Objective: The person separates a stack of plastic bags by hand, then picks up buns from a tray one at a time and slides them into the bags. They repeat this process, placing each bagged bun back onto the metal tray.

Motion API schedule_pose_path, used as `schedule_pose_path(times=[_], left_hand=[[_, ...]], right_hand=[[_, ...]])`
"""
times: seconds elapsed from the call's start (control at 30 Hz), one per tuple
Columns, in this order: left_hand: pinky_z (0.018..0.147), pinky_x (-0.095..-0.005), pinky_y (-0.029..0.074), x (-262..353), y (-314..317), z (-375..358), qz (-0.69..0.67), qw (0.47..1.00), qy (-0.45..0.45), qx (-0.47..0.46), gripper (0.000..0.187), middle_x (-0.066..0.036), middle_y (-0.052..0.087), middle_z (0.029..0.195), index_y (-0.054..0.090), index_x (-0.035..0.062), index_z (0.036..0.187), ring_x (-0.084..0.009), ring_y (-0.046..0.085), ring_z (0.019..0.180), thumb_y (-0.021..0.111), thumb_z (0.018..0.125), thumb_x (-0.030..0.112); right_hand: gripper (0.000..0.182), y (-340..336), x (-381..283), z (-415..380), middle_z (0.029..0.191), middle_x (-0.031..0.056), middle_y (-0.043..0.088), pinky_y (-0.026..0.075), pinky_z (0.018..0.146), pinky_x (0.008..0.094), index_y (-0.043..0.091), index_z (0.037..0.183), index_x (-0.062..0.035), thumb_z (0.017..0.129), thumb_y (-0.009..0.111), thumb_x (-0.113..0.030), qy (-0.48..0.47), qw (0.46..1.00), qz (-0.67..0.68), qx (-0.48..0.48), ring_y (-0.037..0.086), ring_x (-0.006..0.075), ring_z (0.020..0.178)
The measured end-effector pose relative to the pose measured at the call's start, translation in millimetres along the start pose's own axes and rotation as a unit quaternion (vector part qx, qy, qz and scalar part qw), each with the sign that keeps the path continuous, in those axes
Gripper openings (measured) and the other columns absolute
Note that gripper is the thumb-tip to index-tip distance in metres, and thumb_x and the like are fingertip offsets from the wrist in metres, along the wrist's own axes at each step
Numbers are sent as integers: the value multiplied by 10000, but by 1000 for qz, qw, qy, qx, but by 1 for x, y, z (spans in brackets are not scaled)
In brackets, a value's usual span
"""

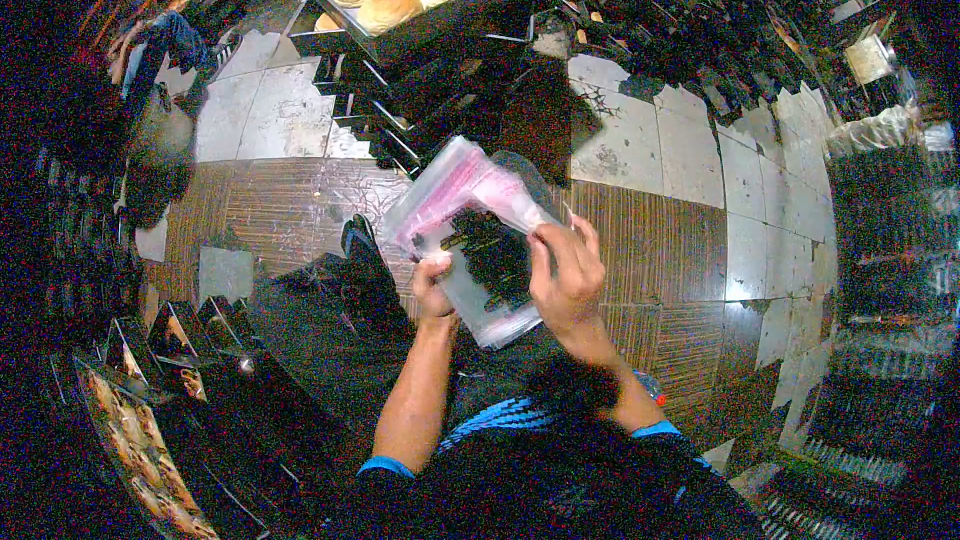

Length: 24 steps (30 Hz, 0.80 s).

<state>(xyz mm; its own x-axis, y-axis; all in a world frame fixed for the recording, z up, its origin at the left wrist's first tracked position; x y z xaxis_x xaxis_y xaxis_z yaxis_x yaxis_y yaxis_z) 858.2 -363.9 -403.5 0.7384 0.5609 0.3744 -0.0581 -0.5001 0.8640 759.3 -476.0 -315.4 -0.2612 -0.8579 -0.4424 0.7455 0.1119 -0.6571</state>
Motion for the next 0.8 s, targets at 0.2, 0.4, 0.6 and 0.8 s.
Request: schedule_pose_path(times=[0.2,0.4,0.6,0.8], left_hand=[[757,-314,471,-7,-18,5,34,999,-19,8,169,-34,594,814,599,87,833,-172,575,784,583,751,234],[819,-364,489,-19,-31,12,-23,999,-42,14,254,-78,628,882,605,53,895,-227,609,851,579,739,252],[874,-411,489,-16,-28,12,-2,999,-30,-25,315,-137,646,963,599,22,964,-291,626,901,561,750,251],[878,-424,488,-12,-19,10,-17,999,-15,-47,280,-146,647,958,594,15,946,-296,627,906,548,773,230]], right_hand=[[243,-9,-13,2,1012,144,654,495,833,397,700,896,-30,680,734,75,-58,997,-24,49,625,304,903],[317,1,3,-7,1093,147,609,493,814,394,730,889,-77,613,758,75,-40,997,50,-36,592,312,958],[266,-5,-14,-1,1020,102,650,454,848,438,703,868,-77,619,737,11,-78,996,-18,44,606,320,945],[227,4,-5,-3,1088,105,643,436,855,451,656,863,-84,659,733,-18,-94,993,5,-75,609,307,933]])
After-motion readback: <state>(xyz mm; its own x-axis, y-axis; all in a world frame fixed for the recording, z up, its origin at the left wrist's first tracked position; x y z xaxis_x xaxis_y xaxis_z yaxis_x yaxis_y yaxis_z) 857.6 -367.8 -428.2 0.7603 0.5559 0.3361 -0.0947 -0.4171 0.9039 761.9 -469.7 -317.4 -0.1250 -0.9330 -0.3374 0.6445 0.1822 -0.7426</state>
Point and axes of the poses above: each hand's wrist, its own z-axis towards the middle knuckle, its own y-axis out of the palm, x = y × z, the point moved 3 cm from there along z, towards the middle knuckle
